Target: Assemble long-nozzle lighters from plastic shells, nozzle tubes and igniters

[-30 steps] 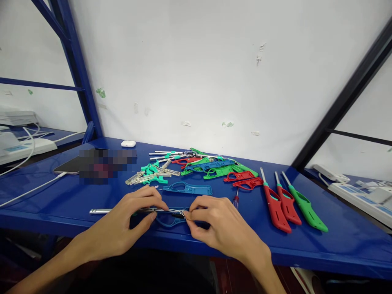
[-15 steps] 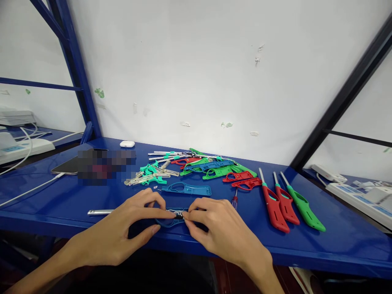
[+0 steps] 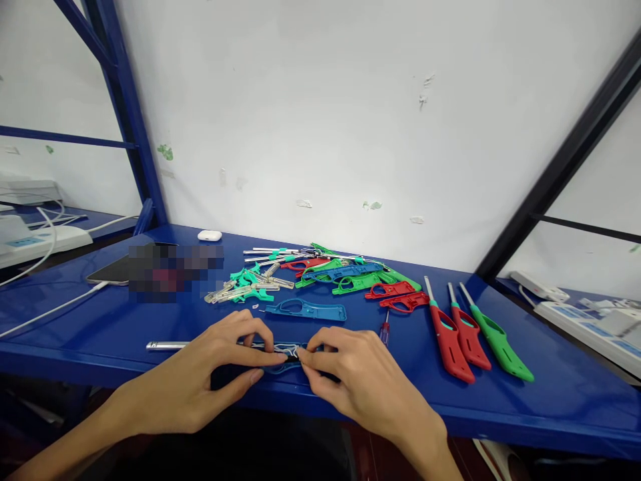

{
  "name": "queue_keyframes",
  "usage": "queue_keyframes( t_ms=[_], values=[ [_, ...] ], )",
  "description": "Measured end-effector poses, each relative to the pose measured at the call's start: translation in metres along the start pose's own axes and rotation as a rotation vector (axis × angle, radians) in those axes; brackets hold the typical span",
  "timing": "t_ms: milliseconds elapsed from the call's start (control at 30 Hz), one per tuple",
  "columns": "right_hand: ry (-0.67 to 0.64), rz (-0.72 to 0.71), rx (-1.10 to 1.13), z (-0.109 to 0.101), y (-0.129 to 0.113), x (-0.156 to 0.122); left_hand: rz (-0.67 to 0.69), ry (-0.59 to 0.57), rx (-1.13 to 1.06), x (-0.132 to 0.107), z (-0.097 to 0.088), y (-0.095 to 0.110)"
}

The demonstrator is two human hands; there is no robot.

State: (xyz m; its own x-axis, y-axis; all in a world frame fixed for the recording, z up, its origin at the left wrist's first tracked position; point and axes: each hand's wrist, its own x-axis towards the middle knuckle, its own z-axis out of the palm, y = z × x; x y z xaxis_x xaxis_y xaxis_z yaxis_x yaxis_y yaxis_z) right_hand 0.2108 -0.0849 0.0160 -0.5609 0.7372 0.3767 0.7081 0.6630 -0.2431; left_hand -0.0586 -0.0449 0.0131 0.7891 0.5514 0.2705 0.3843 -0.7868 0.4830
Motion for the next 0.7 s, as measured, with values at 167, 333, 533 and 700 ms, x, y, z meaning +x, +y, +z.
queue_keyframes(
  t_ms=[167, 333, 533, 700],
  values=[
    [0.032, -0.025, -0.036, 0.0044, 0.0021, -0.0019, -0.006, 0.013, -0.001, -0.0005, 0.001, 0.0],
    [0.037, -0.007, -0.005, 0.0053, 0.0032, 0.0, -0.012, 0.036, -0.002, -0.0006, 0.0045, -0.0021],
    [0.006, 0.028, 0.018, 0.0019, 0.002, 0.0009, -0.017, 0.043, -0.011, -0.001, 0.0057, -0.003],
    [-0.03, 0.062, 0.018, -0.0003, -0.0015, 0.0005, -0.008, 0.016, 0.003, -0.0006, 0.004, -0.0012]
  ],
)
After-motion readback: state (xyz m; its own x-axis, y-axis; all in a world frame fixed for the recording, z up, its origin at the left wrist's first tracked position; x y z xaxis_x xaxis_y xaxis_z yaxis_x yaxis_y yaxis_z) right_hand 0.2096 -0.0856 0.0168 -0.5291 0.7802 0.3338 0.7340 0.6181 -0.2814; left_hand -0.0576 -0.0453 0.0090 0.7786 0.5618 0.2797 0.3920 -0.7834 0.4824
